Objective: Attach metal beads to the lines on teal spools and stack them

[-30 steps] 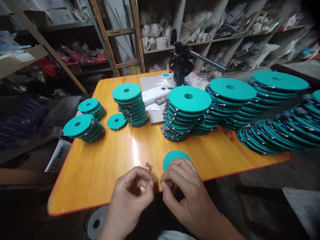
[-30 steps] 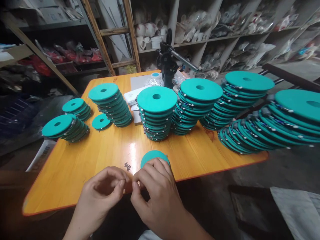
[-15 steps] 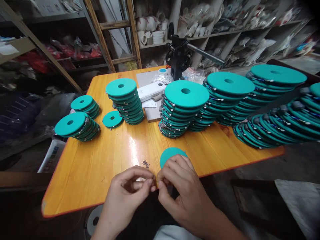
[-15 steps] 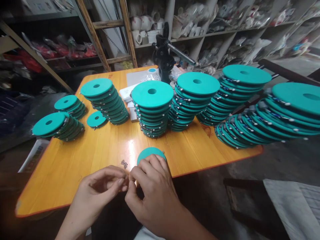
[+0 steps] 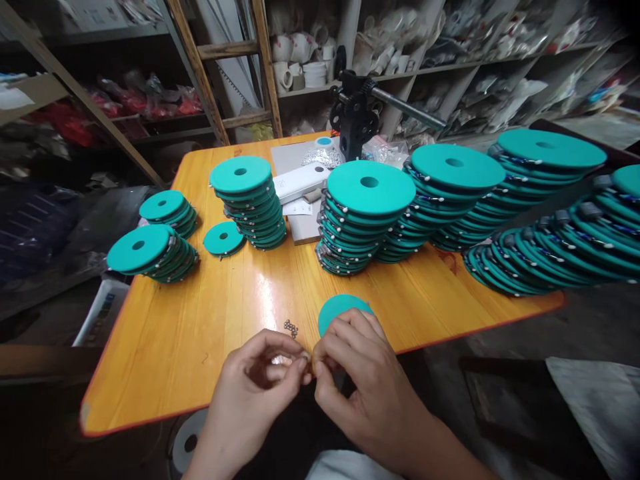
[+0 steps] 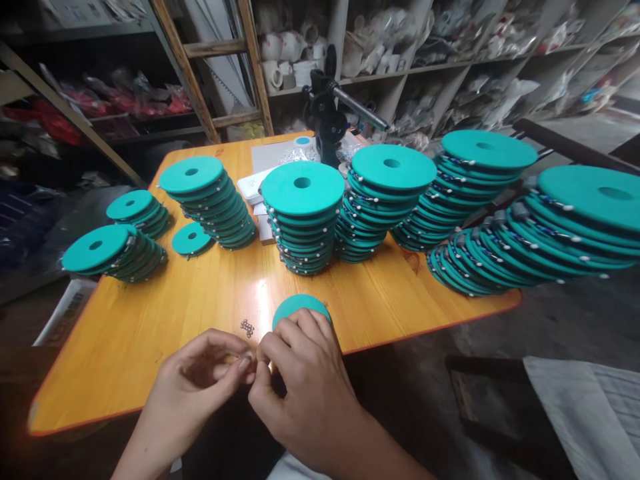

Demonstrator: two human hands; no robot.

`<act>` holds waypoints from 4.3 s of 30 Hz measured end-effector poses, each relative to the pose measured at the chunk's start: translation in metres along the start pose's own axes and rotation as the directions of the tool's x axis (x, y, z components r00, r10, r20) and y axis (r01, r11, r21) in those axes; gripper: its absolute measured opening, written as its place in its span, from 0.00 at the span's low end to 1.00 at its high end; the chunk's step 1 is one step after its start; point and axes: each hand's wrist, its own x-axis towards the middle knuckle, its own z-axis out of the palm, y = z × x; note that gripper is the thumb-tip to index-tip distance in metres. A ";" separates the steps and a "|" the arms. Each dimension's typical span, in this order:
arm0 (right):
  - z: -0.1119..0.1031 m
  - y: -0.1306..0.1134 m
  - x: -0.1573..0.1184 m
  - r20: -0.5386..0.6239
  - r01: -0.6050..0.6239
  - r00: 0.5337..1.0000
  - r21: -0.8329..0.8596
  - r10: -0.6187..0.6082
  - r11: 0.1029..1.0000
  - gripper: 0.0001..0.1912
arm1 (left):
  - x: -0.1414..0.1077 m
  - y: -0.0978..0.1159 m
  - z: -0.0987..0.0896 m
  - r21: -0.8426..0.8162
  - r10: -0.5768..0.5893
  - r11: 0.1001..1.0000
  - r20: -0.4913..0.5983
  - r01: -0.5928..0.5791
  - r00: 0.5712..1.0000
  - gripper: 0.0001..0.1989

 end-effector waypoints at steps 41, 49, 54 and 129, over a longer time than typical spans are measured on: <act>-0.001 -0.002 0.000 0.005 0.016 1.000 -0.028 -0.015 0.999 0.06 | -0.001 -0.004 0.001 0.022 0.048 0.999 -0.006 -0.048 0.999 0.04; -0.001 -0.001 -0.002 0.014 0.012 1.000 -0.016 -0.012 1.000 0.06 | -0.001 0.001 0.002 0.100 0.045 0.994 0.038 -0.049 0.998 0.05; -0.002 0.001 -0.003 0.034 0.047 0.998 -0.004 -0.047 0.999 0.07 | -0.003 0.001 0.001 0.126 0.073 0.989 0.070 -0.082 0.995 0.05; -0.024 0.018 -0.010 0.063 0.131 0.990 -0.011 -0.130 0.991 0.07 | 0.005 -0.006 0.023 0.227 0.276 0.931 0.069 -0.285 0.959 0.05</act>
